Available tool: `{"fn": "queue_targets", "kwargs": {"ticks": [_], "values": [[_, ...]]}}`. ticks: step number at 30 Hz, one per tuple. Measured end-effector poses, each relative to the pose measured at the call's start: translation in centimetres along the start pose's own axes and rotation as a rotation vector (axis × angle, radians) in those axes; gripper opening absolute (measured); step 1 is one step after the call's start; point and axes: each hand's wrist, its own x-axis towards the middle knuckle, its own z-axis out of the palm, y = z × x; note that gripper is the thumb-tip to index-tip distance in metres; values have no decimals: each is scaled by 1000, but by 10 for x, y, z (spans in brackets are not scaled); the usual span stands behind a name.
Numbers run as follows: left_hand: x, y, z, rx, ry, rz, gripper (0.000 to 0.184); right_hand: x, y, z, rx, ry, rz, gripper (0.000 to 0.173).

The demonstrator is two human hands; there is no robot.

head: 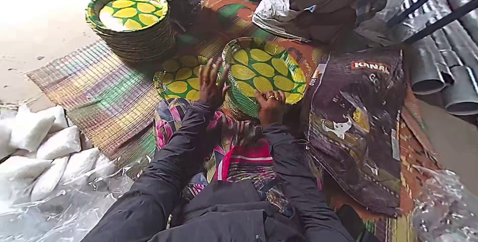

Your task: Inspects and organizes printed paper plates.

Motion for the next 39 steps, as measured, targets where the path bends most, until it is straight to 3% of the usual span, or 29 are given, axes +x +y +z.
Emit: {"fn": "queue_targets", "kwargs": {"ticks": [2, 4, 6, 8, 10, 12, 14, 16, 18, 21, 24, 26, 28, 29, 30, 32, 33, 36, 39], "values": [[-3, 10, -8, -20, 25, 219, 32, 16, -8, 16, 44, 46, -100, 40], [-14, 13, -8, 37, -97, 174, 14, 24, -17, 31, 56, 105, -88, 48], [-12, 9, -13, 135, -356, -114, 17, 19, -29, 42, 21, 72, 53, 55], [5, -3, -17, 193, -756, -540, 32, 5, -34, 43, 2, -152, 201, 64], [9, -14, -6, 235, -1061, -852, 31, -19, -30, 47, 7, -438, 293, 60], [13, -3, -8, 247, -1328, -902, 33, -44, -26, 53, 17, -621, 341, 51], [30, 19, -23, 243, -1534, -818, 40, -54, -26, 52, 34, -654, 354, 47], [24, 20, -17, 232, -1489, -726, 36, -45, -27, 45, 20, -673, 347, 47], [3, 6, -2, 159, -1263, -646, 31, -37, -28, 36, -24, -707, 330, 38], [-3, -1, 1, -23, -897, -405, 42, -31, -24, 31, -2, -653, 348, 27], [-6, 2, 4, -130, -686, -267, 47, -24, -17, 31, 25, -705, 428, 24], [-9, 2, 9, -185, -666, -209, 68, -16, -17, 23, 46, -727, 466, 28], [-11, 2, 12, -221, -658, -81, 94, -18, -25, 18, 13, -488, 393, 29], [-12, 2, 12, -248, -637, -19, 90, -21, -29, 18, -21, -277, 292, 25], [-13, 3, 13, -287, -591, 36, 71, -22, -32, 20, -55, -95, 187, 20], [-13, 1, 14, -304, -397, 110, 17, -24, -37, 22, -69, 86, 36, 23], [-14, -2, 13, -273, -274, 123, 10, -27, -40, 26, -77, 134, -3, 29], [-10, -10, 4, -85, -118, -41, 19, -32, -40, 39, -122, 113, 25, 56], [-5, -11, -11, 118, -368, -386, 26, -46, -38, 50, -77, -149, 175, 58]]}}
